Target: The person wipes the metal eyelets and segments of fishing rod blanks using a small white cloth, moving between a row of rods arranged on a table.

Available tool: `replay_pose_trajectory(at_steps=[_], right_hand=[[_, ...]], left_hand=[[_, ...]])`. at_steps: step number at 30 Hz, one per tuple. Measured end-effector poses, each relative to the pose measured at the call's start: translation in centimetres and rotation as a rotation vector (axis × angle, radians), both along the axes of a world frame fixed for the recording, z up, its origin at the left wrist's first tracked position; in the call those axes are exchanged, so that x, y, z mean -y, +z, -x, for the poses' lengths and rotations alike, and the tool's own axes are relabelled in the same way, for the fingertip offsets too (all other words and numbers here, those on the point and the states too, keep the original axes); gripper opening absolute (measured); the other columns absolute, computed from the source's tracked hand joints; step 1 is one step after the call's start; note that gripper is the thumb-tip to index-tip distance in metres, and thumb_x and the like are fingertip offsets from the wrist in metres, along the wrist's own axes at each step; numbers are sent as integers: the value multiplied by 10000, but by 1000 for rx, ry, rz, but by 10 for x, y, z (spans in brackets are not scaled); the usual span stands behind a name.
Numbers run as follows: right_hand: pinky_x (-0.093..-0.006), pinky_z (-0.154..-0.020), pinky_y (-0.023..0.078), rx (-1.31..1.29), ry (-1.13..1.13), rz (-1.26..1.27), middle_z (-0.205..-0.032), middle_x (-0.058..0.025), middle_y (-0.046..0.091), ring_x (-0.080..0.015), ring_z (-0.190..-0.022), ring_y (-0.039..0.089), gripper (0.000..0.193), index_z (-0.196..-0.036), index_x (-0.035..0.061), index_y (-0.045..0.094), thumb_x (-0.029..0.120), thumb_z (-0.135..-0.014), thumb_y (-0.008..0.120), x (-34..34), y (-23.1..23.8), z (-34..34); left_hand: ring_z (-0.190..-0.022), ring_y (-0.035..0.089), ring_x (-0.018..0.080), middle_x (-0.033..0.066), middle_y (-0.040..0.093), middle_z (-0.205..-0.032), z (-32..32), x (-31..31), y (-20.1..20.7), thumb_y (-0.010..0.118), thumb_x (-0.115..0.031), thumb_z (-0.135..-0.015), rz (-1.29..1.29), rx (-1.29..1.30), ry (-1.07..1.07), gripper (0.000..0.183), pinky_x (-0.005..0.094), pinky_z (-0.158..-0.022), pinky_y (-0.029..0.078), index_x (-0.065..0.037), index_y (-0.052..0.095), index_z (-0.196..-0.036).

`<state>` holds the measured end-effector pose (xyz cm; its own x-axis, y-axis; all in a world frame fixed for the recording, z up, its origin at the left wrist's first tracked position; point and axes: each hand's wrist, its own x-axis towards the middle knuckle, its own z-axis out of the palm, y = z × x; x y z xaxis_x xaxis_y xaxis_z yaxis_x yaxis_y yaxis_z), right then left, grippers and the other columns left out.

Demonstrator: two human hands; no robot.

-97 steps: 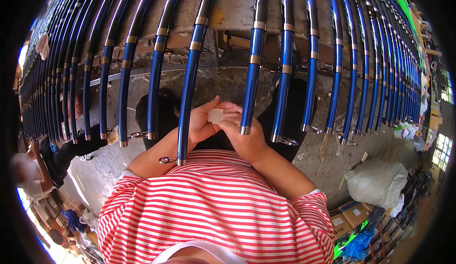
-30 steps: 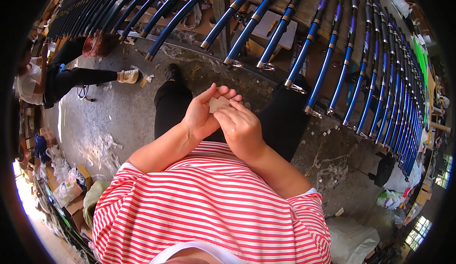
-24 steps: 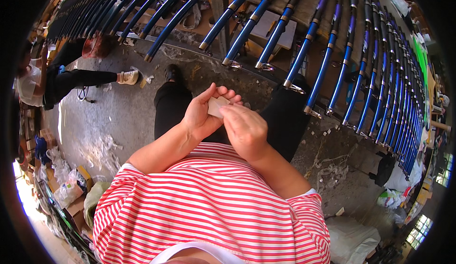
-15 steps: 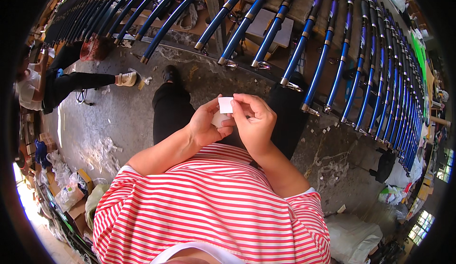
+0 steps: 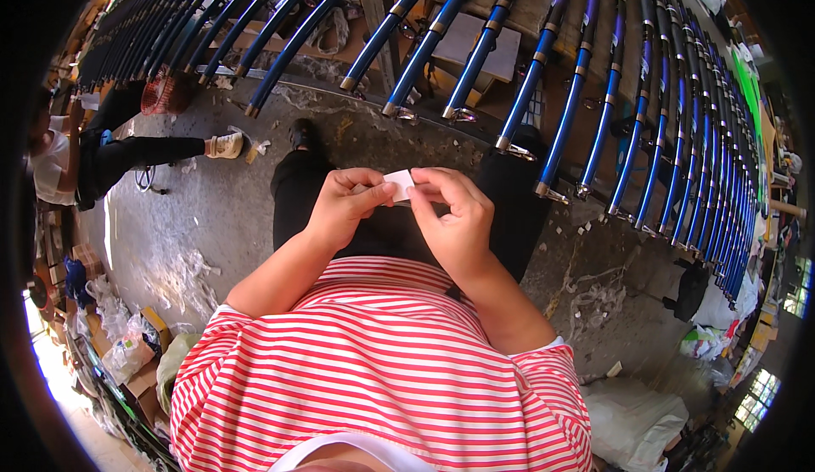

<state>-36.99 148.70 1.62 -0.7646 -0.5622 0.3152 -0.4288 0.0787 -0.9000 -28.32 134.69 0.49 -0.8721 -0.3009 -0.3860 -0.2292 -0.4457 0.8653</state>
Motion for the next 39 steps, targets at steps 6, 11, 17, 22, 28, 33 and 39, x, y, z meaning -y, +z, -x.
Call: replay_pose_trajectory(at_steps=[6,11,17,22,28,33,39], right_hand=[[-310,-690,528,-341,295,-164,-1031,-107,618,-253,-833,636,231,-879,30,649,21,-662,727,-7,14,11],[-298,-637,533,-288,235,-99,-906,-111,653,-244,-737,648,154,-816,18,662,19,-674,722,-6,13,7],[-238,-594,512,-42,158,-29,-806,-109,655,-170,-682,642,117,-776,-2,675,-29,-673,721,-4,12,6],[-232,-555,501,33,130,-37,-759,-100,640,-161,-647,632,95,-759,-7,665,-24,-683,719,4,6,1],[-234,-548,496,65,98,-37,-776,-97,637,-165,-636,626,103,-759,-3,650,-31,-684,715,15,2,9],[-228,-566,488,-72,34,60,-787,-101,639,-161,-662,629,148,-773,8,650,-46,-661,730,17,11,21],[-221,-565,481,-92,92,29,-773,-127,626,-165,-654,617,161,-779,0,641,-57,-659,731,14,29,22]], left_hand=[[-619,467,24,-10,579,-698,-5,8,5,636,-63,-810,140,31,-116,93,170,-560,371,28,626,-796],[-679,503,21,3,595,-803,-7,2,0,633,-43,-812,231,-223,-16,73,162,-572,387,9,613,-858],[-748,606,115,99,645,-885,-8,13,8,662,37,-757,599,-394,-130,107,200,-638,470,6,659,-860],[-690,587,80,73,646,-803,-5,13,3,658,48,-755,726,-409,-54,113,172,-558,414,-4,661,-856],[-702,573,41,41,648,-787,9,23,-5,697,10,-744,218,-227,10,156,178,-605,446,-5,623,-881],[-475,369,37,44,599,-730,56,79,-9,500,-259,-919,-154,-165,61,271,173,-399,277,-10,600,-882],[-469,322,28,-39,441,-642,113,86,22,497,-314,-915,-582,-269,-50,311,175,-411,261,-12,555,-965]])
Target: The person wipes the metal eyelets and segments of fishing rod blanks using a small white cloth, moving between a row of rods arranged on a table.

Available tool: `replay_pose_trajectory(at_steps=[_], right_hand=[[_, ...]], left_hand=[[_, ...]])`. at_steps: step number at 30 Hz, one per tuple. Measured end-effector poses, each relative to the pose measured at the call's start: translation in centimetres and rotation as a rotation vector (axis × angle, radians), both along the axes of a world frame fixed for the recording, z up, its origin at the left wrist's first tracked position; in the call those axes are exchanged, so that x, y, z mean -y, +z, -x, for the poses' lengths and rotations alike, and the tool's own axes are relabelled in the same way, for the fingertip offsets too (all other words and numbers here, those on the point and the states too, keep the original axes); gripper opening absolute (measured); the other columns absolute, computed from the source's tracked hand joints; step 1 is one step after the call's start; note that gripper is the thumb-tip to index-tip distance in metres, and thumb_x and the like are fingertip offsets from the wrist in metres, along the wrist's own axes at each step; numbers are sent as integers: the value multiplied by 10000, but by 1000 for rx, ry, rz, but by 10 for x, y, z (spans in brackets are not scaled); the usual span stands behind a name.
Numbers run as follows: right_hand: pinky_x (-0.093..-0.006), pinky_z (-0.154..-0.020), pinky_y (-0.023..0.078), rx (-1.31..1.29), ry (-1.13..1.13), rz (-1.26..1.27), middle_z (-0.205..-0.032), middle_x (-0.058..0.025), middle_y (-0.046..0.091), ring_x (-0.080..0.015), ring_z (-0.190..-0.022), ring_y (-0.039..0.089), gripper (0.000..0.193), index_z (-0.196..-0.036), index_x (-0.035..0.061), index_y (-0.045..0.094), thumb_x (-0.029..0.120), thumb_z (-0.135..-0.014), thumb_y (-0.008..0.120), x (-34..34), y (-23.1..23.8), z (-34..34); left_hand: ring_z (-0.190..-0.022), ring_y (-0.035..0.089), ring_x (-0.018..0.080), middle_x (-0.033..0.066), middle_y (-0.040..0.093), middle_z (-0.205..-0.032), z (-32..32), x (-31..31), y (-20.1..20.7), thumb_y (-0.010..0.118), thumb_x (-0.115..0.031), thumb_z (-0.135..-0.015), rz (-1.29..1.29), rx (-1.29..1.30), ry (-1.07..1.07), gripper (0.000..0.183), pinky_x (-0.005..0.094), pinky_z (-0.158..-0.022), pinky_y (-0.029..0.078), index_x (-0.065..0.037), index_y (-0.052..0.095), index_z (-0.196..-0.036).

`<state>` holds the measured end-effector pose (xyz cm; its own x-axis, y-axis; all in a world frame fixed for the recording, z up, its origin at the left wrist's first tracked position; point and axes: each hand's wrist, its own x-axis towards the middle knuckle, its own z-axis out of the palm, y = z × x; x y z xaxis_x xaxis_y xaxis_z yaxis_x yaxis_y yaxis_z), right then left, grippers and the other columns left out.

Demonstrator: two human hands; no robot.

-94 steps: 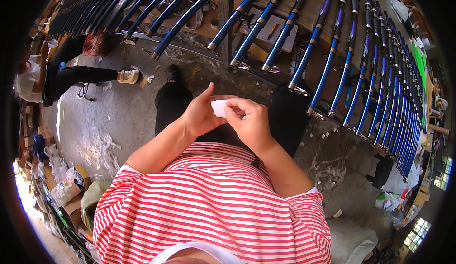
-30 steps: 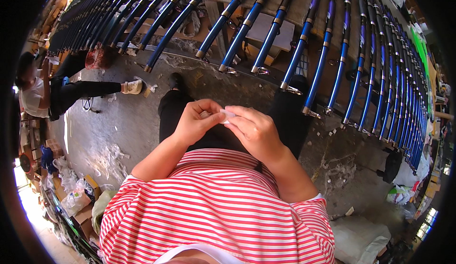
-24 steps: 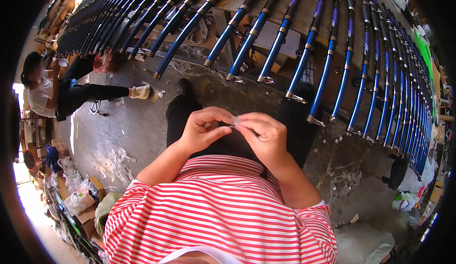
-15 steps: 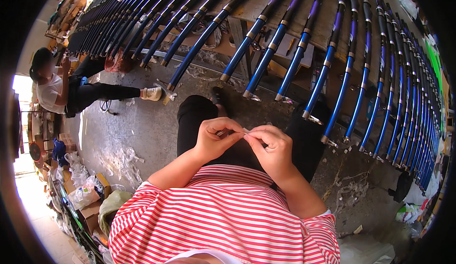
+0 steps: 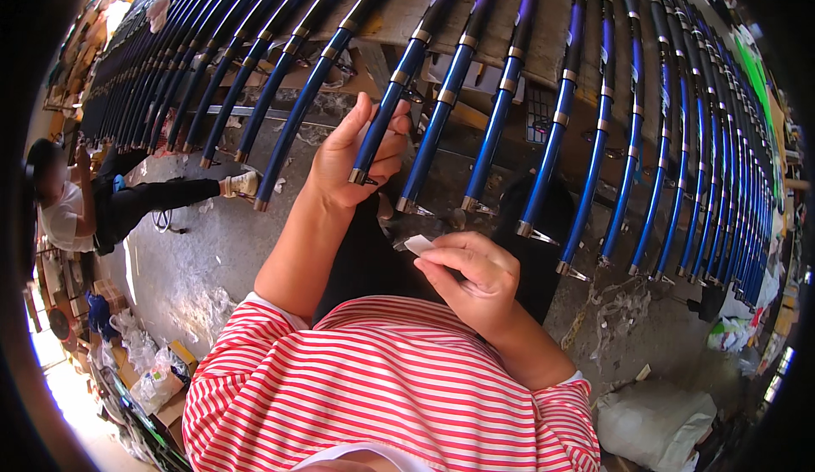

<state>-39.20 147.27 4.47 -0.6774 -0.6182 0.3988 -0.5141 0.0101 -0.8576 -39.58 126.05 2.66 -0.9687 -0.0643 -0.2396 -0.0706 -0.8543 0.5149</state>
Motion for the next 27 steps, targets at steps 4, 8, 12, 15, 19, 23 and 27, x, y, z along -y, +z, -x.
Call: replay_pose_trajectory(at_steps=[4,8,12,15,19,23,27], right_hand=[[-224,-544,479,7,1,21,-775,-126,628,-171,-641,621,162,-782,9,645,-49,-660,734,0,3,1],[-230,-544,479,30,43,78,-773,-126,626,-181,-645,624,157,-785,17,642,-47,-668,725,6,2,2],[-233,-544,473,116,123,159,-764,-118,621,-176,-654,621,140,-787,10,640,-41,-680,714,19,0,-1],[-237,-534,467,68,211,186,-752,-105,616,-169,-644,612,139,-792,7,638,-36,-685,715,30,1,-1],[-249,-533,464,66,251,193,-747,-96,612,-173,-632,607,121,-791,16,634,-4,-703,715,43,0,-3],[-255,-532,461,75,259,212,-743,-92,608,-183,-626,603,116,-792,20,632,11,-709,713,48,-4,-4],[-266,-543,476,53,299,206,-750,-98,608,-198,-640,611,128,-797,18,630,-4,-701,711,48,-4,-1]], left_hand=[[-452,321,17,-71,415,-585,-1,4,0,505,-292,-911,-185,-65,-118,289,174,-416,271,-12,551,-961],[-468,344,23,3,568,-742,-21,5,-7,506,-234,-895,-292,-95,-185,277,175,-419,281,11,537,-1020],[-477,354,30,50,597,-825,-41,2,-18,507,-211,-880,-353,-240,-242,364,175,-424,284,47,492,-1136],[-480,348,26,80,596,-838,-51,2,-21,496,-190,-881,-380,-294,-262,415,176,-428,306,78,450,-1194],[-466,323,15,113,611,-834,-56,0,-20,494,-160,-874,-376,-282,-233,419,160,-422,307,100,452,-1200],[-441,302,6,123,626,-819,-57,2,-23,500,-149,-863,-332,-258,-218,403,142,-411,288,104,479,-1176],[-426,297,4,125,635,-821,-56,1,-24,516,-150,-854,-300,-263,-223,397,138,-401,275,104,495,-1159]])
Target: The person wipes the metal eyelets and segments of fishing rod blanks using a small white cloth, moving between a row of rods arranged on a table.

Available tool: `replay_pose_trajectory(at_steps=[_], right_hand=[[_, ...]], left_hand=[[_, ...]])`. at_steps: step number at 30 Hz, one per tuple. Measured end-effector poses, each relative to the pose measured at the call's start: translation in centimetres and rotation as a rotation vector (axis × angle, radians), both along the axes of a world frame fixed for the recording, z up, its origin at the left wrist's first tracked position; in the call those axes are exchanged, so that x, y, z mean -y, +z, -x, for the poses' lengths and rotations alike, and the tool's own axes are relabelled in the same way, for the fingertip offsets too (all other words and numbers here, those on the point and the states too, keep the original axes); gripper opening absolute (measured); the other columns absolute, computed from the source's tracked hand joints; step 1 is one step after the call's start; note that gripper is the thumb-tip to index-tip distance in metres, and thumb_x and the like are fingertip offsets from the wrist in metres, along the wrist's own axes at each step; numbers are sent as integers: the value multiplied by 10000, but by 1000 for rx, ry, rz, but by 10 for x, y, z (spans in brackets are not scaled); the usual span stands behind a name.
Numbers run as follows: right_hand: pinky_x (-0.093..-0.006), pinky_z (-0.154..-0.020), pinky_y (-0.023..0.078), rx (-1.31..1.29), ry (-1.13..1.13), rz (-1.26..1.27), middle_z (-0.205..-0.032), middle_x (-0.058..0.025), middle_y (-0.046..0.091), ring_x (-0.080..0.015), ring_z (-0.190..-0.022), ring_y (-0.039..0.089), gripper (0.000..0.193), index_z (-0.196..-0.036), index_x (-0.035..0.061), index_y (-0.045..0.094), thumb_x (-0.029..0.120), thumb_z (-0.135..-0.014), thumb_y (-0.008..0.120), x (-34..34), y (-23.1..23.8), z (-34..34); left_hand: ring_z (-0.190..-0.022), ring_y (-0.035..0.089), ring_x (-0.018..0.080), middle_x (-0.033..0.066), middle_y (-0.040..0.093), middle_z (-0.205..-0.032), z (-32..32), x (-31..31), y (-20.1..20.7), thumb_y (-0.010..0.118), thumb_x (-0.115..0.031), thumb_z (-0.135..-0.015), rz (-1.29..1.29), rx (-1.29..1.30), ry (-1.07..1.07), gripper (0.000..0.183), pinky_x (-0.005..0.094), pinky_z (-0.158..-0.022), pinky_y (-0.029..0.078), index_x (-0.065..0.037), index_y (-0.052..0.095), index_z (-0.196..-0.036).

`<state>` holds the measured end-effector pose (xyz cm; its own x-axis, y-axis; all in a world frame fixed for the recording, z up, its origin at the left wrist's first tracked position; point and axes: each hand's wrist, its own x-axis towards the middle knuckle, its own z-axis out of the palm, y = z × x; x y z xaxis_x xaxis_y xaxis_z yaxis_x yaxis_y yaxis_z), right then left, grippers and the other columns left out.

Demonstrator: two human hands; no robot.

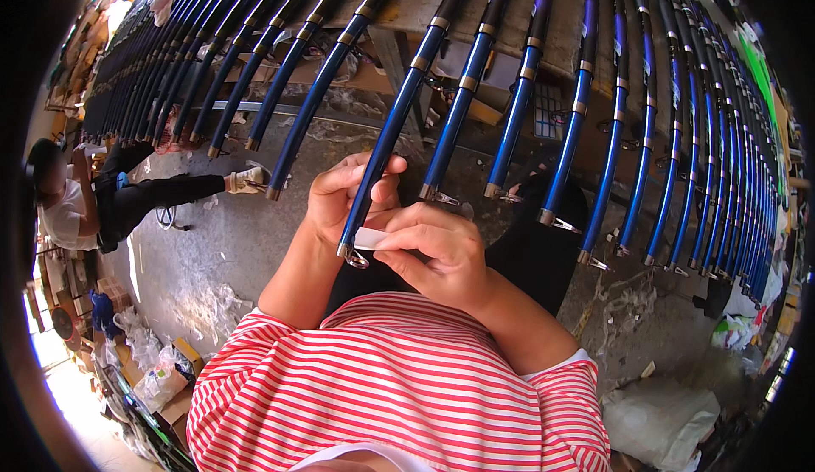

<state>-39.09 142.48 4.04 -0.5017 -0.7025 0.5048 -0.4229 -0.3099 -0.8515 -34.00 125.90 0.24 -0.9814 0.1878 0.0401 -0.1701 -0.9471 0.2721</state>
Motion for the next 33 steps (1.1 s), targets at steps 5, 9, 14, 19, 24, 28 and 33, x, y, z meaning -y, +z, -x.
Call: replay_pose_trajectory(at_steps=[5,9,14,19,24,28,33], right_hand=[[-290,-575,504,-30,37,-12,-766,-105,607,-220,-685,630,140,-799,10,626,-26,-691,708,2,6,4],[-292,-596,515,-15,68,-6,-770,-108,607,-235,-730,645,141,-801,7,627,-33,-691,705,2,6,6],[-291,-608,522,4,82,-4,-771,-107,607,-245,-758,652,141,-803,8,632,-29,-690,707,2,5,5],[-291,-607,519,2,70,-16,-771,-105,608,-246,-751,652,142,-805,10,635,-20,-689,712,1,6,4],[-291,-606,517,-3,62,-8,-772,-104,608,-247,-748,652,144,-806,11,636,-19,-689,712,1,4,3],[-291,-607,518,-2,65,-7,-772,-106,607,-251,-751,652,144,-804,10,633,-20,-687,713,1,4,3],[-289,-611,520,0,67,-14,-770,-108,608,-248,-745,651,143,-800,9,630,-19,-687,713,2,7,3]], left_hand=[[-417,298,1,125,643,-821,1,-1,3,536,-141,-841,4,-10,10,375,138,-391,272,98,516,-1129],[-407,303,-4,129,649,-818,0,2,-1,565,-142,-827,63,7,24,359,128,-394,278,90,534,-1099],[-464,371,35,100,590,-741,-1,7,2,617,-202,-801,157,75,1,354,183,-398,309,47,568,-1049],[-469,376,32,77,569,-708,-1,5,6,653,-193,-778,203,102,37,347,165,-405,303,42,564,-1018],[-500,452,48,65,589,-707,2,4,10,697,-183,-753,180,69,18,359,145,-462,374,35,560,-1003],[-520,444,67,27,511,-672,3,6,14,719,-212,-735,261,65,5,359,174,-458,349,27,572,-960],[-480,358,75,11,426,-629,5,2,17,738,-249,-722,353,62,58,354,213,-392,268,12,547,-866]])
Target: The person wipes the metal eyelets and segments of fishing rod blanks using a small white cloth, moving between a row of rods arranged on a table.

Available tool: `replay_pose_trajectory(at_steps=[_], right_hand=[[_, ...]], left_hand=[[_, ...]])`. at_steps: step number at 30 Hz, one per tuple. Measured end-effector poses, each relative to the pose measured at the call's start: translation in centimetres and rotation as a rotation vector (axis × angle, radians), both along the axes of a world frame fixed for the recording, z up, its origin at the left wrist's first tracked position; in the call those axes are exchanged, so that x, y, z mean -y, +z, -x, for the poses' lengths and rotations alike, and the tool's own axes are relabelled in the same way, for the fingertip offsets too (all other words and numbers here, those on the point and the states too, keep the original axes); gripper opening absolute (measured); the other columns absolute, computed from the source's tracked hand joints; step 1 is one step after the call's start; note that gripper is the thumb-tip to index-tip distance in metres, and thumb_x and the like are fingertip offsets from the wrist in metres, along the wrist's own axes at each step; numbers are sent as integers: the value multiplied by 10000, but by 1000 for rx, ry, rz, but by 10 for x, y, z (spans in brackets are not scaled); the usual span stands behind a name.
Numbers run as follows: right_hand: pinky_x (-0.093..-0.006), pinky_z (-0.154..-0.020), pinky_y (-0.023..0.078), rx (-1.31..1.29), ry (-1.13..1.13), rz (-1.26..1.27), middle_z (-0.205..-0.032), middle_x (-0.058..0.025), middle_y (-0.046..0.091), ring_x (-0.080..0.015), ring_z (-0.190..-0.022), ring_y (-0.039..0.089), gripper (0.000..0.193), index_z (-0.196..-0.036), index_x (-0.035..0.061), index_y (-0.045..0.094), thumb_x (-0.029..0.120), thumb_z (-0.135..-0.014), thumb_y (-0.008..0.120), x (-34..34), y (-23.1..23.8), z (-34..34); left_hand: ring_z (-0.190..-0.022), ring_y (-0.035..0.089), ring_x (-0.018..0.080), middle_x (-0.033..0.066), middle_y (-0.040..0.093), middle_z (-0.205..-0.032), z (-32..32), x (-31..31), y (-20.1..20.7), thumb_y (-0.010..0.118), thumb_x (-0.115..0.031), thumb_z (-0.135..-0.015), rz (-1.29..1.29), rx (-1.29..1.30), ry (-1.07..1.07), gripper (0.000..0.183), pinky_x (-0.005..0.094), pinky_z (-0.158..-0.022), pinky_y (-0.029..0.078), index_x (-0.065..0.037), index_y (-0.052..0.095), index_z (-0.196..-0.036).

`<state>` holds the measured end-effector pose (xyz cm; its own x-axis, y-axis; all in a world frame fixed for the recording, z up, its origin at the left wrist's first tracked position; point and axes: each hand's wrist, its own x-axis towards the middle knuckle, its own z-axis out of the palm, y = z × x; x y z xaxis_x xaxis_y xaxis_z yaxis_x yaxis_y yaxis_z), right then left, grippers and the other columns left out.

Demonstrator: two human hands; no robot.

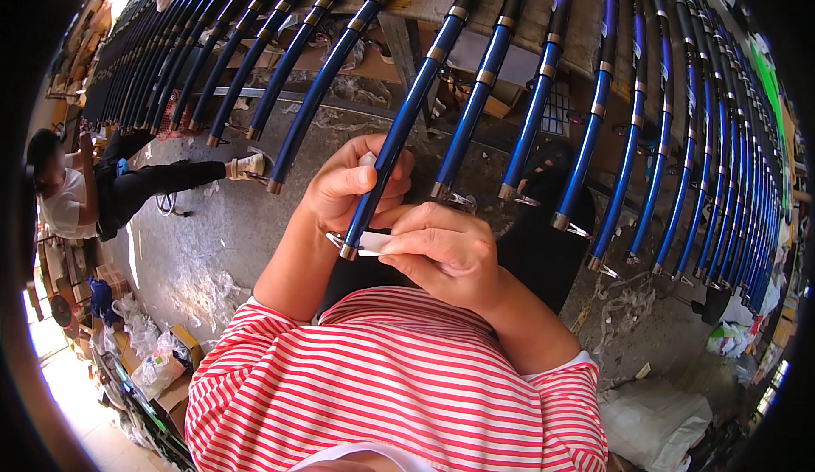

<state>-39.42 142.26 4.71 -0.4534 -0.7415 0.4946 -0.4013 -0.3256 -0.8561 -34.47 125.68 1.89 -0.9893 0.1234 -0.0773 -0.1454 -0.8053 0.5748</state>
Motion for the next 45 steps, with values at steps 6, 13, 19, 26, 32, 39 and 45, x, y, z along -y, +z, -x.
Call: replay_pose_trajectory(at_steps=[6,13,19,26,32,39,45], right_hand=[[-286,-609,520,-23,-12,-14,-771,-111,617,-237,-738,650,145,-802,10,633,-15,-686,715,-1,0,1],[-284,-601,516,-25,-16,-14,-786,-111,626,-225,-728,647,143,-806,13,646,-10,-684,716,-1,0,1],[-279,-594,510,-28,-58,-18,-793,-114,630,-214,-716,644,140,-800,13,648,-12,-681,717,0,7,-1],[-267,-615,509,82,-175,-27,-806,-113,638,-200,-727,645,126,-754,19,636,-26,-675,724,-9,5,-7],[-256,-651,529,112,-224,20,-813,-112,638,-195,-755,646,181,-771,29,631,-27,-647,750,-8,-11,-13],[-251,-618,536,-84,-351,-56,-844,-108,655,-180,-728,656,185,-760,39,627,-29,-645,756,-15,-1,-13],[-235,-581,520,2,-467,-59,-812,-100,655,-168,-700,651,179,-760,28,616,-36,-658,749,-18,-15,-21]], left_hand=[[-485,399,89,46,478,-619,4,-2,10,816,-301,-637,41,10,-30,443,213,-412,297,-65,501,-840],[-487,385,72,13,462,-602,10,-1,5,846,-316,-591,77,-17,-51,483,194,-420,285,-138,466,-829],[-492,361,61,0,437,-599,11,0,9,824,-360,-618,78,-24,-97,484,190,-420,273,-125,433,-781],[-488,389,41,55,542,-704,2,2,-12,680,-446,-760,-92,-42,-100,492,171,-421,306,-13,531,-942],[-525,393,51,93,565,-820,-1,-4,-17,597,-516,-797,-110,-92,-49,639,170,-427,305,32,509,-1113],[-520,400,46,100,555,-818,-5,-3,-15,625,-358,-831,-241,159,-15,452,179,-414,280,30,547,-1049],[-576,509,73,87,612,-796,-31,-37,-27,682,-19,-767,213,-45,306,107,180,-478,370,11,635,-859]])
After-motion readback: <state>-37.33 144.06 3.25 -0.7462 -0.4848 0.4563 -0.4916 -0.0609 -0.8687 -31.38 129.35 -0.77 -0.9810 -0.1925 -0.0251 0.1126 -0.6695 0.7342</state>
